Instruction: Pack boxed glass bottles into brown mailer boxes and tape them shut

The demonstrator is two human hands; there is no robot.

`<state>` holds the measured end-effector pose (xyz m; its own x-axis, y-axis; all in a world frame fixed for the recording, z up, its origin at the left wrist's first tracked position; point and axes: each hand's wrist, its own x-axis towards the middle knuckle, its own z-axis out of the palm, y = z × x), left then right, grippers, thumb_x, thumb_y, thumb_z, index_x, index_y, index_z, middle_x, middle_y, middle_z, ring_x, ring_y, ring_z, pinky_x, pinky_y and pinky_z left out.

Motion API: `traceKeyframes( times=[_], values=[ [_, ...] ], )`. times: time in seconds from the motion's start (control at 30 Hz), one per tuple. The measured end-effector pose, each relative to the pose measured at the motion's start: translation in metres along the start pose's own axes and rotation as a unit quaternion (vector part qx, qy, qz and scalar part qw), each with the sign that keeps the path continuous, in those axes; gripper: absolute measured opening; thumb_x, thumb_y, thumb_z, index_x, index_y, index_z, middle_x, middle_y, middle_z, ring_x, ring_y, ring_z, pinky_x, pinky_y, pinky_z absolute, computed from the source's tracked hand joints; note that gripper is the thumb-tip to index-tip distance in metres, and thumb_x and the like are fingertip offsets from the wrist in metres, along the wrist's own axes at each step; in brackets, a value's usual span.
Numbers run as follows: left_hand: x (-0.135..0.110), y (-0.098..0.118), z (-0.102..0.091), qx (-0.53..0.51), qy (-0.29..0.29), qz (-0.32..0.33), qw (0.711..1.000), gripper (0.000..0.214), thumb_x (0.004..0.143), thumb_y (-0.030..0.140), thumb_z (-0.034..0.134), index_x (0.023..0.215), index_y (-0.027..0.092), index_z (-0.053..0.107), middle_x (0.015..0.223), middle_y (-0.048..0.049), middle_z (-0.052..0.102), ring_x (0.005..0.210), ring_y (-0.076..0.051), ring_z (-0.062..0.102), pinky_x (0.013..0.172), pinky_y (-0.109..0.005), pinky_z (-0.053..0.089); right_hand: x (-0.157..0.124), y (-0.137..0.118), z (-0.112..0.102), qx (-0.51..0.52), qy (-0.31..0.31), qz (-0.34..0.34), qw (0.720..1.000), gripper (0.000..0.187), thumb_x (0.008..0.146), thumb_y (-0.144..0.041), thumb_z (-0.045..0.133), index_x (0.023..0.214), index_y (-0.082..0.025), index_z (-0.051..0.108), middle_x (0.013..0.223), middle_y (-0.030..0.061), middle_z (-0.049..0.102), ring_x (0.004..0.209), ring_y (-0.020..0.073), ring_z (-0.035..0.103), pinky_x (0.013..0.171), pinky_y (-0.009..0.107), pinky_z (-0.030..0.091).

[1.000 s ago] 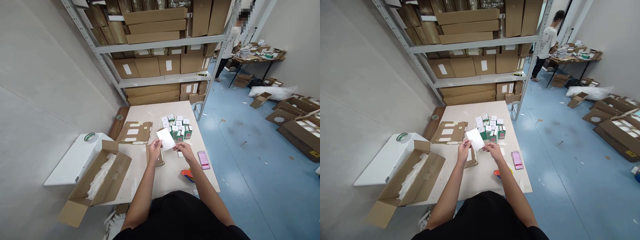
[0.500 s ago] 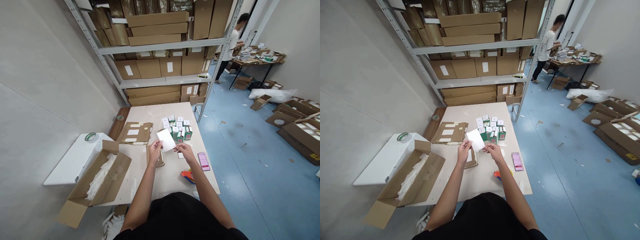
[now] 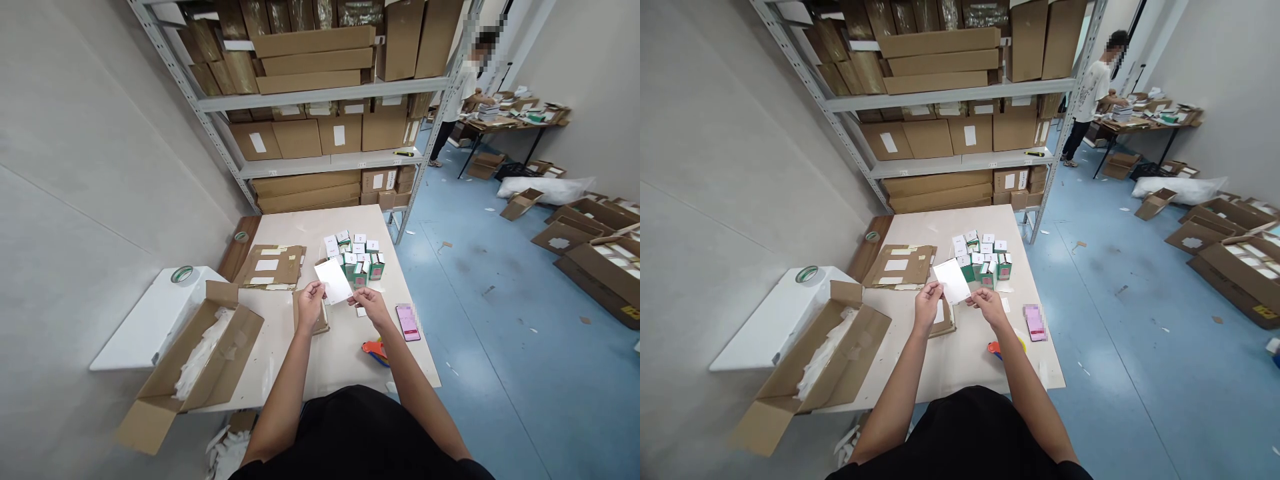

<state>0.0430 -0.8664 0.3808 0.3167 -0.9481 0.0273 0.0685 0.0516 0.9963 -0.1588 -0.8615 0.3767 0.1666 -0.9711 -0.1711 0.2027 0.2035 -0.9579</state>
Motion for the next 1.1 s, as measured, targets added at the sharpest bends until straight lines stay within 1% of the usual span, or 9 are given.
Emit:
traceKeyframes(
  times=[0.1, 0.27, 0.63, 0.77, 0.87, 0.93, 1.0, 1.07, 1.1],
  values=[
    [-0.002, 0.004, 0.001, 0.002, -0.001, 0.004, 1.0, 0.042, 0.075, 0.052, 0.083, 0.093, 0.016, 0.074, 0.079, -0.0049, 0.073, 0.068, -0.015, 0.063, 0.068, -0.029, 0.054, -0.001, 0.002, -0.002, -0.001, 0.0, -0.002, 1.0, 0.029, 0.075, -0.05, 0.078, 0.082, -0.022, 0.072, 0.089, 0.0069, 0.08, 0.078, 0.0201, 0.072, 0.077, 0.034, 0.05],
    [-0.006, 0.01, 0.003, 0.009, -0.013, 0.012, 1.0, 0.038, 0.076, 0.05, 0.083, 0.092, 0.017, 0.075, 0.08, -0.006, 0.074, 0.07, -0.017, 0.064, 0.068, -0.029, 0.056, -0.002, 0.003, -0.004, -0.006, 0.008, 0.005, 1.0, 0.028, 0.072, -0.049, 0.081, 0.077, -0.022, 0.072, 0.084, 0.007, 0.08, 0.078, 0.0217, 0.072, 0.077, 0.035, 0.051],
    [-0.009, 0.007, 0.005, 0.007, -0.011, 0.018, 1.0, 0.041, 0.074, 0.053, 0.084, 0.092, 0.017, 0.075, 0.081, -0.007, 0.075, 0.071, -0.017, 0.066, 0.069, -0.03, 0.057, -0.009, 0.002, -0.006, -0.01, 0.008, -0.003, 1.0, 0.025, 0.073, -0.047, 0.079, 0.078, -0.023, 0.075, 0.084, 0.0068, 0.081, 0.08, 0.0226, 0.073, 0.076, 0.035, 0.051],
    [-0.01, 0.008, 0.005, 0.012, -0.014, 0.016, 1.0, 0.039, 0.075, 0.052, 0.083, 0.092, 0.017, 0.075, 0.082, -0.0071, 0.075, 0.074, -0.018, 0.067, 0.07, -0.031, 0.057, -0.012, 0.001, -0.006, -0.013, 0.0, -0.01, 1.0, 0.024, 0.075, -0.047, 0.078, 0.078, -0.023, 0.075, 0.084, 0.0066, 0.08, 0.082, 0.0232, 0.073, 0.078, 0.036, 0.051],
    [-0.01, 0.005, 0.004, 0.011, -0.013, 0.008, 1.0, 0.041, 0.076, 0.052, 0.082, 0.093, 0.016, 0.075, 0.083, -0.0074, 0.074, 0.077, -0.019, 0.068, 0.072, -0.032, 0.056, -0.014, 0.001, -0.006, -0.005, -0.009, -0.018, 1.0, 0.024, 0.077, -0.047, 0.077, 0.078, -0.023, 0.073, 0.083, 0.006, 0.08, 0.084, 0.0234, 0.073, 0.079, 0.036, 0.051],
    [-0.01, 0.003, 0.004, 0.016, -0.008, 0.0, 1.0, 0.042, 0.077, 0.05, 0.081, 0.099, 0.015, 0.075, 0.082, -0.0069, 0.074, 0.077, -0.019, 0.068, 0.074, -0.033, 0.056, -0.015, -0.001, -0.006, -0.002, -0.014, -0.024, 1.0, 0.024, 0.078, -0.047, 0.076, 0.078, -0.023, 0.073, 0.083, 0.0058, 0.079, 0.084, 0.0236, 0.073, 0.079, 0.037, 0.051],
    [-0.012, 0.005, 0.005, 0.036, 0.011, 0.011, 0.999, 0.045, 0.078, 0.045, 0.082, 0.112, 0.017, 0.075, 0.088, -0.0072, 0.075, 0.082, -0.02, 0.07, 0.079, -0.034, 0.057, -0.017, -0.003, -0.005, -0.002, -0.018, -0.032, 0.999, 0.025, 0.079, -0.049, 0.076, 0.078, -0.024, 0.072, 0.083, 0.0059, 0.079, 0.084, 0.0236, 0.072, 0.08, 0.037, 0.051],
    [-0.018, 0.01, 0.008, 0.067, 0.02, 0.054, 0.996, 0.047, 0.08, 0.039, 0.082, 0.122, 0.02, 0.074, 0.102, -0.0089, 0.077, 0.093, -0.021, 0.071, 0.086, -0.035, 0.056, -0.019, -0.005, -0.003, 0.0, -0.02, -0.044, 0.999, 0.027, 0.081, -0.05, 0.076, 0.079, -0.024, 0.072, 0.082, 0.0058, 0.079, 0.084, 0.0234, 0.071, 0.08, 0.037, 0.051],
    [-0.022, 0.014, 0.011, 0.083, 0.003, 0.08, 0.993, 0.042, 0.081, 0.036, 0.082, 0.12, 0.022, 0.076, 0.108, -0.0095, 0.077, 0.098, -0.022, 0.071, 0.089, -0.035, 0.056, -0.02, -0.006, -0.002, 0.001, -0.022, -0.051, 0.998, 0.027, 0.082, -0.051, 0.076, 0.08, -0.024, 0.072, 0.082, 0.0055, 0.078, 0.083, 0.0231, 0.071, 0.08, 0.037, 0.051]
  ],
)
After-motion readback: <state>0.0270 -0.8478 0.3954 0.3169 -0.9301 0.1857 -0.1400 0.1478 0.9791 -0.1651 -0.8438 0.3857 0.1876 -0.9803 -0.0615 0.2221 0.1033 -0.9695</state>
